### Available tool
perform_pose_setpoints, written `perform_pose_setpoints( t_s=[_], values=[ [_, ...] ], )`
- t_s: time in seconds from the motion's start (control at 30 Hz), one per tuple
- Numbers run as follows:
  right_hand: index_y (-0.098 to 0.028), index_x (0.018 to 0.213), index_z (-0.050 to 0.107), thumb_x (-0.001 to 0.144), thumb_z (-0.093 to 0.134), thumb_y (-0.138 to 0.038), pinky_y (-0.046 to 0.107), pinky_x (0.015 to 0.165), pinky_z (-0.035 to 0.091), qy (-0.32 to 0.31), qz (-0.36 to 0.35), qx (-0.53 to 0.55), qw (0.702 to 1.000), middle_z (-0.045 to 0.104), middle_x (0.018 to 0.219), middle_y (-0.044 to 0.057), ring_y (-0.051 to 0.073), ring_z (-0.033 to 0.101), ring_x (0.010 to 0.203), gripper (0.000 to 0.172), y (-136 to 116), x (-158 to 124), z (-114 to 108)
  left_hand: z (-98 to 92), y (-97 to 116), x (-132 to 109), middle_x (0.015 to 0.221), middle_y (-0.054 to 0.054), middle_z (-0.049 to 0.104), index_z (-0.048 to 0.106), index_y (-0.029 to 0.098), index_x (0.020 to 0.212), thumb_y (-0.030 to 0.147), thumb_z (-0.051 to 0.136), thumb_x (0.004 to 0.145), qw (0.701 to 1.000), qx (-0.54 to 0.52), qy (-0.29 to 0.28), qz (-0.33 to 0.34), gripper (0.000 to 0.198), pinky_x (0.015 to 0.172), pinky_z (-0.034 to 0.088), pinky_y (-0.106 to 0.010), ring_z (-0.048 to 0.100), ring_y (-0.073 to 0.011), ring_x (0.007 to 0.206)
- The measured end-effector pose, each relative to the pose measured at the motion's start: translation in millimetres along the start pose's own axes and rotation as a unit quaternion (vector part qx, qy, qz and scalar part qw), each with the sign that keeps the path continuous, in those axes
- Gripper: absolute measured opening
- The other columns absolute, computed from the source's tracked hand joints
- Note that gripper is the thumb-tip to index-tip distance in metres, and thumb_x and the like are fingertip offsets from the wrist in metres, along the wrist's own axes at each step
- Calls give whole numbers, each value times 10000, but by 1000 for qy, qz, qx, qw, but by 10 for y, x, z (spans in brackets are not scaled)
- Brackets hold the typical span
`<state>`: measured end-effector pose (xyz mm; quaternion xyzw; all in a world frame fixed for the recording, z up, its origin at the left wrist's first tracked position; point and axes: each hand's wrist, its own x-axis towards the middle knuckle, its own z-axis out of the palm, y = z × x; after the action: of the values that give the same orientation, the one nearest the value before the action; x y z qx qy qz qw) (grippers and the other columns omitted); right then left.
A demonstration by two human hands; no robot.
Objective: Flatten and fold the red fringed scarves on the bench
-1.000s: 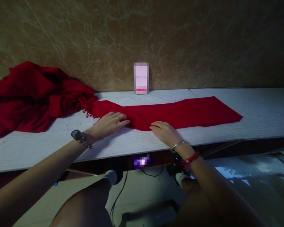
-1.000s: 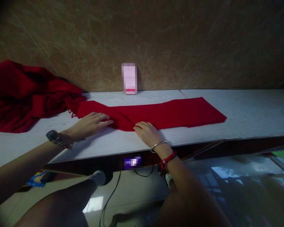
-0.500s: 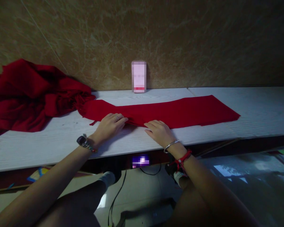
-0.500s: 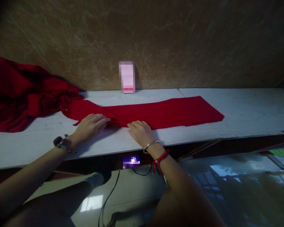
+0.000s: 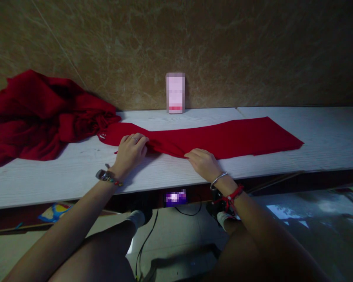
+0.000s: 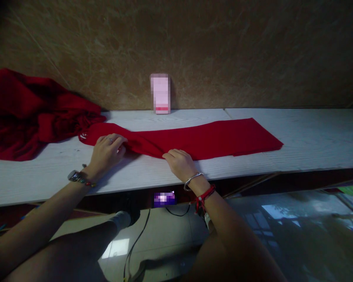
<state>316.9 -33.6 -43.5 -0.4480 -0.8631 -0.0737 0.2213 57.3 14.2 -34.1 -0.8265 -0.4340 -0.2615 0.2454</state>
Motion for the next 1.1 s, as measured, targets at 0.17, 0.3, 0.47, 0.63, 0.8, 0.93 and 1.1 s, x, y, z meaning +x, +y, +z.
perform_pose_setpoints(
  t_s=[0.17, 0.3, 0.47, 0.63, 0.8, 0.93, 1.1],
  values=[
    [-172, 923, 684, 851, 502, -100, 295, 751, 472, 11, 5, 21, 1000, 693, 841, 69, 175, 611, 795, 209, 15, -20, 5, -29, 48, 5, 904, -78, 643, 618, 190, 903, 137, 464, 771, 993, -43, -33, 105, 209, 725, 441, -351, 579, -215, 832],
    [-157, 911, 678, 860, 503, -126, 293, 762, 484, 39, 20, 45, 998, 698, 847, 77, 177, 621, 798, 185, 10, -15, 6, -54, 130, 26, 951, -88, 637, 608, 196, 912, 249, 531, 784, 986, -47, -36, 153, 158, 754, 444, -371, 566, -225, 864],
    [-173, 887, 668, 885, 481, -159, 299, 776, 490, 57, 34, 65, 996, 694, 830, 69, 173, 623, 796, 188, 0, 5, 13, -49, 122, 40, 933, -61, 637, 592, 230, 864, 146, 534, 764, 997, 5, 11, 74, 143, 755, 429, -377, 554, -219, 864],
    [-171, 885, 667, 893, 463, -162, 295, 765, 493, 66, 36, 65, 995, 692, 822, 64, 170, 621, 790, 204, 4, 23, 11, -69, 66, 92, 856, -54, 623, 591, 229, 857, 147, 522, 768, 998, 11, 59, 7, 140, 746, 418, -389, 549, -229, 833],
    [-169, 902, 665, 887, 467, -152, 294, 765, 493, 74, 33, 64, 995, 693, 830, 69, 173, 624, 799, 200, 29, 24, 4, -174, 88, 175, 843, -62, 591, 603, 227, 880, 168, 468, 811, 995, -3, 76, -68, 163, 715, 426, -379, 531, -229, 811],
    [-170, 906, 663, 877, 469, -140, 296, 747, 487, 54, 45, 65, 995, 689, 826, 67, 174, 621, 785, 199, 76, 9, 20, -209, 138, 169, 872, -61, 578, 622, 224, 952, 151, 444, 814, 998, -39, 44, -20, 237, 655, 448, -328, 526, -201, 793],
    [-193, 895, 665, 872, 479, -135, 274, 722, 482, 47, 60, 63, 995, 690, 824, 44, 160, 625, 778, 196, 98, 1, 30, -184, 154, 104, 883, -52, 599, 656, 225, 880, 165, 435, 839, 993, -57, -15, 104, 232, 629, 448, -292, 533, -166, 755]
  ],
)
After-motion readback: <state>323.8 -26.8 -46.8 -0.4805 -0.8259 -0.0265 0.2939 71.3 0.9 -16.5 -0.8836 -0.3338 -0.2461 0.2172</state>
